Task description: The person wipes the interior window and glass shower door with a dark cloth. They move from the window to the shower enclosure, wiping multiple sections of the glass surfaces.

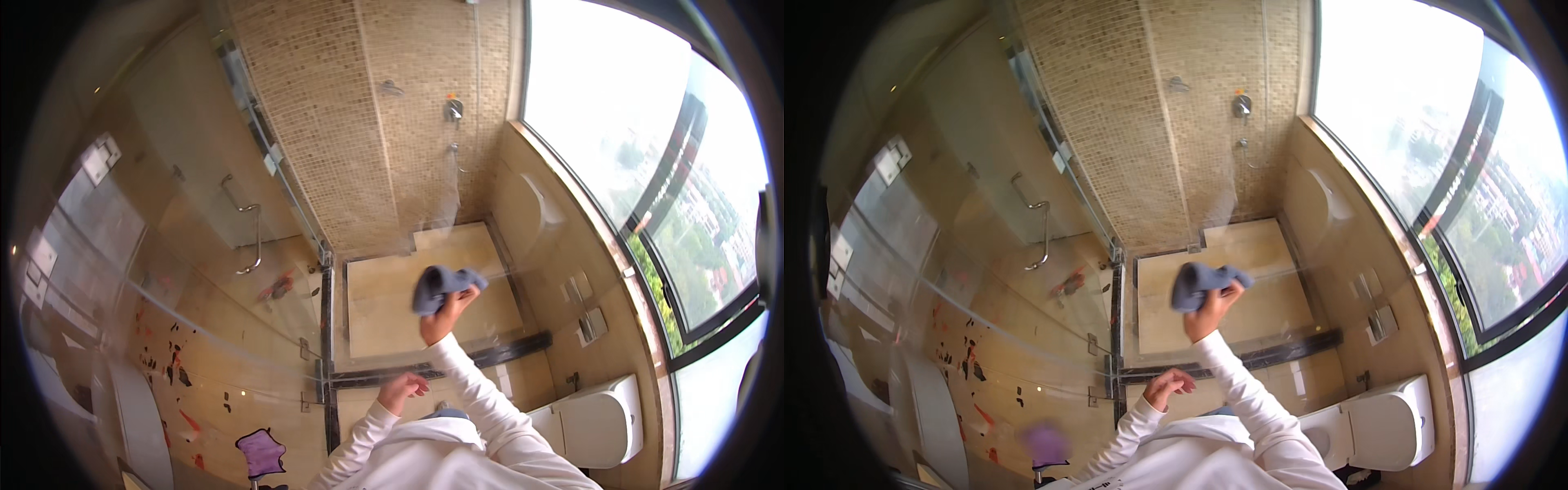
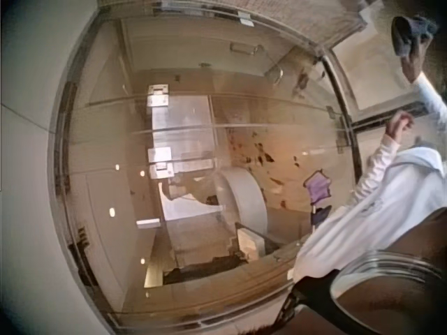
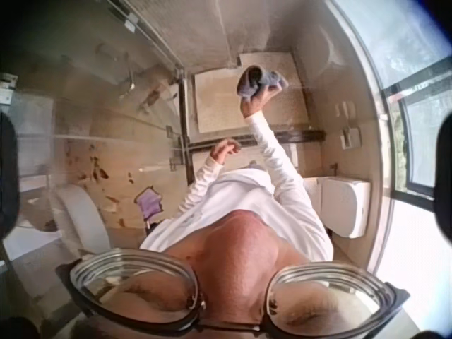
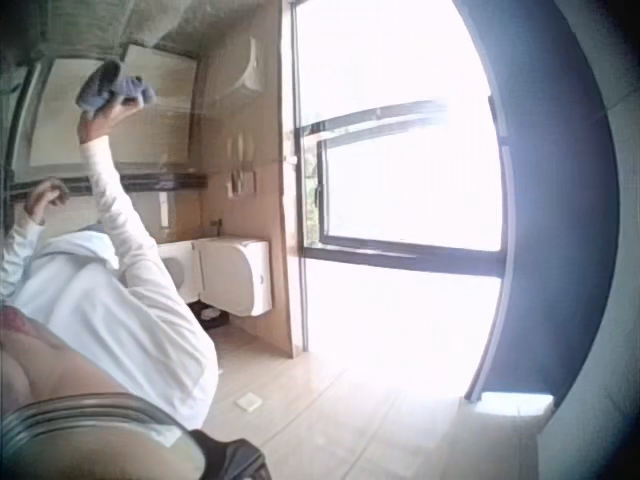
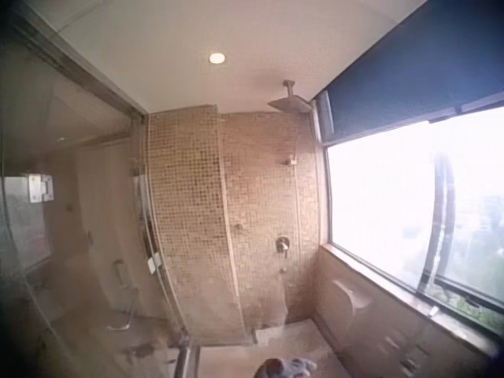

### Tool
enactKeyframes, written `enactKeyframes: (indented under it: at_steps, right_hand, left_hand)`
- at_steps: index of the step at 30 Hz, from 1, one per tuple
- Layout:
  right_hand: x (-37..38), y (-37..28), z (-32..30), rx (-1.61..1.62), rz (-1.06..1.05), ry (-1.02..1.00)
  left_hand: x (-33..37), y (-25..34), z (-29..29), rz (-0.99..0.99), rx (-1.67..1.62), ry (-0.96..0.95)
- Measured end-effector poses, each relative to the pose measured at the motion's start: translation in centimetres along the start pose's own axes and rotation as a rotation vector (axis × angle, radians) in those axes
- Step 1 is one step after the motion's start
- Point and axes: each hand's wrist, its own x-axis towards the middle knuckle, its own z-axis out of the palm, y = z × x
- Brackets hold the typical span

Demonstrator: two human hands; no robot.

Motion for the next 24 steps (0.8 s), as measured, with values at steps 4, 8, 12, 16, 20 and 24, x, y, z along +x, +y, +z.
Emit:
enactKeyframes:
  at_steps: [4,8,12,16,20,24]
  right_hand:
    - [4.1,-5.7,5.1,0.452,0.111,0.200]
    - [12.8,-13.0,5.7,0.095,0.039,0.459]
    - [6.2,-18.9,12.5,0.177,-0.124,0.228]
    - [1.7,-29.9,16.7,0.055,-0.499,-0.205]
    - [8.9,-36.6,18.8,0.185,-0.394,0.241]
    - [4.7,-42.0,22.9,0.138,-0.534,0.035]
  left_hand:
    - [-3.1,0.2,-7.6,0.076,-0.083,0.119]
    - [-6.5,-2.9,-15.7,0.195,-0.166,0.125]
    - [-10.1,-5.7,-21.7,0.253,-0.202,0.187]
    - [-13.3,-3.3,-24.1,0.216,-0.220,0.135]
    - [-16.3,0.0,-25.1,0.303,-0.143,0.226]
    - [-17.3,-1.6,-25.1,0.333,-0.211,0.314]
